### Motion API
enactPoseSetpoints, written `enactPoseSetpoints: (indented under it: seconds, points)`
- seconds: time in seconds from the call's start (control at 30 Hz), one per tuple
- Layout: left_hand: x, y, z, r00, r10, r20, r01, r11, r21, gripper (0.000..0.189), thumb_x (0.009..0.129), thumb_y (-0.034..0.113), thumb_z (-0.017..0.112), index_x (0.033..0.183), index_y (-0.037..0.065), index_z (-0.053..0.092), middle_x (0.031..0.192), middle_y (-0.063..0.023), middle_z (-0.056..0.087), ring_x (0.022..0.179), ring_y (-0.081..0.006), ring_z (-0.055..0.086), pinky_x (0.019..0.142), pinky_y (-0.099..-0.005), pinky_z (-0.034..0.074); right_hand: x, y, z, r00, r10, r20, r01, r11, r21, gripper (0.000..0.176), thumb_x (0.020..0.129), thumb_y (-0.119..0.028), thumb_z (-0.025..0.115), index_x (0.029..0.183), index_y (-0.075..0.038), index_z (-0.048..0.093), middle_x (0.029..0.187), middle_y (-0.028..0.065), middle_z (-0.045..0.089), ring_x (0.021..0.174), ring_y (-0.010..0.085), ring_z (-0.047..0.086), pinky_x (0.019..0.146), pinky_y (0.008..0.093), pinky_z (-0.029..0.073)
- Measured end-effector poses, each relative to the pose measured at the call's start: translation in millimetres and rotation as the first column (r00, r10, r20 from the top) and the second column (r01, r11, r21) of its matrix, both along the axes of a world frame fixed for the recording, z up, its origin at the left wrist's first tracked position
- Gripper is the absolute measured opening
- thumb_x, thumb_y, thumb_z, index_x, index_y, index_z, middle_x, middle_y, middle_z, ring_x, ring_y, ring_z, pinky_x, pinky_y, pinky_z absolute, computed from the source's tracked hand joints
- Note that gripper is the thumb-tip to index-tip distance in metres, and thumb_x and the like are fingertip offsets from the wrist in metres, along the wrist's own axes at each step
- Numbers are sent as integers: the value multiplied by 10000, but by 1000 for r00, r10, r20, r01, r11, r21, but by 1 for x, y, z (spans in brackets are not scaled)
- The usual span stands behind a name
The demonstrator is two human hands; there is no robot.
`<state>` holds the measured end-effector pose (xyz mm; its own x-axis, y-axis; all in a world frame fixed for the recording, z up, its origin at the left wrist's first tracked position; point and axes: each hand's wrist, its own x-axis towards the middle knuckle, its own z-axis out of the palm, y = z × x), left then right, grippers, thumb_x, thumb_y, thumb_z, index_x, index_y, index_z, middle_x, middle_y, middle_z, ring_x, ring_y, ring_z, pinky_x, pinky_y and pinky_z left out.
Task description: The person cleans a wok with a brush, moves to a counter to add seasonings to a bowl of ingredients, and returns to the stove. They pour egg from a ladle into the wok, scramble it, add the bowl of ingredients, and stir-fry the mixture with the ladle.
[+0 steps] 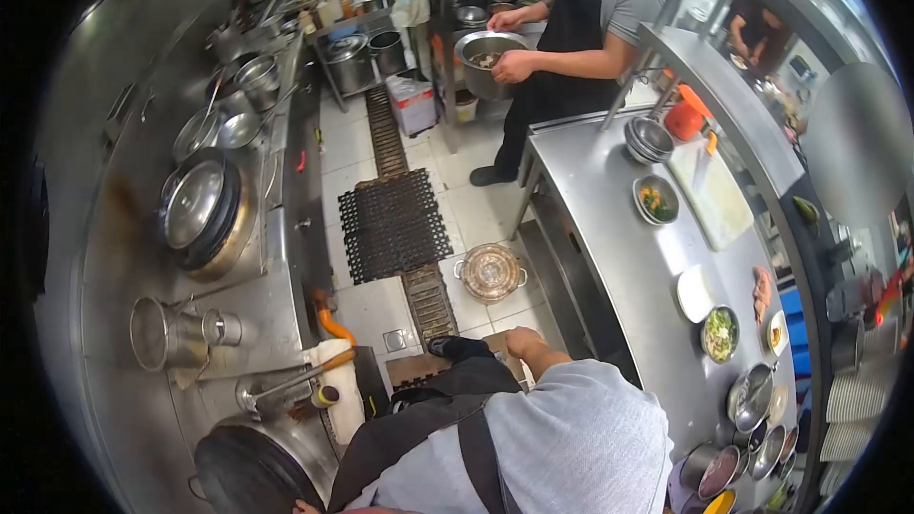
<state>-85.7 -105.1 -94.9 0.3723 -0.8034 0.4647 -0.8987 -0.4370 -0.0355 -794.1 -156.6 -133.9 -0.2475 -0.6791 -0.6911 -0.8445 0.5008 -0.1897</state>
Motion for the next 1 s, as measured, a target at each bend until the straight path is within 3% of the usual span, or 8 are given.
enactPoseSetpoints:
  seconds: [0.03,0.33,0.4,0.63,0.83,0.9,0.97,1.0]
  points:
    - [-55,-17,45,990,-80,115,106,963,-248,443,839,373,655,542,76,514,453,-118,445,365,-252,392,379,-402,342,0,-4,-3,1000,18,-19,-19,1000,-14,253,761,-99,515,934,-41,689,1013,215,647,992,364,609,858,434,491]
    - [-64,-15,67,999,22,-46,-21,999,25,497,916,390,544,599,10,591,518,-181,551,374,-282,455,372,-398,358,49,-134,18,982,153,113,-109,938,-328,246,815,-186,542,980,-67,680,957,216,653,953,365,612,868,432,481]
    - [-53,-20,50,893,377,-245,-311,912,269,396,871,385,534,908,1,627,858,-224,646,759,-400,620,643,-477,481,63,-144,34,971,180,155,-109,917,-383,245,815,-218,564,991,-99,686,965,200,655,950,363,612,871,429,480]
    - [-66,-19,57,927,290,-238,-271,956,109,351,862,333,549,720,14,589,696,-226,615,673,-427,602,629,-505,472,52,-124,-7,895,441,66,-385,839,-385,248,776,-233,603,960,-110,714,869,211,663,867,378,637,838,437,498]
    - [-108,-91,110,978,84,-189,-145,931,-336,376,714,137,659,1050,-14,587,1040,-185,619,1002,-355,567,896,-429,432,3,-114,-34,917,384,112,-377,923,-80,264,762,-209,588,960,-69,691,974,231,648,943,383,620,877,443,478]
    - [-125,-168,148,649,-173,-741,-196,903,-382,586,743,133,648,1296,44,478,1012,-130,657,909,-228,651,835,-342,488,5,-123,-21,905,426,1,-426,903,-52,252,788,-195,529,918,-66,703,958,236,649,942,371,628,876,448,476]
    - [-116,-258,187,157,-446,-881,-67,886,-460,817,746,100,628,1458,92,228,894,-79,688,789,-163,668,733,-311,513,8,-145,-18,806,576,-138,-592,784,-186,254,789,-195,540,914,-41,699,870,222,661,794,326,655,782,415,510]
    - [-115,-301,213,149,-413,-898,-60,903,-425,885,716,96,637,1473,97,180,854,-105,687,788,-175,670,675,-318,524,7,-154,-23,758,616,-214,-651,695,-307,263,783,-200,568,925,-15,690,788,207,672,651,284,678,694,381,541]
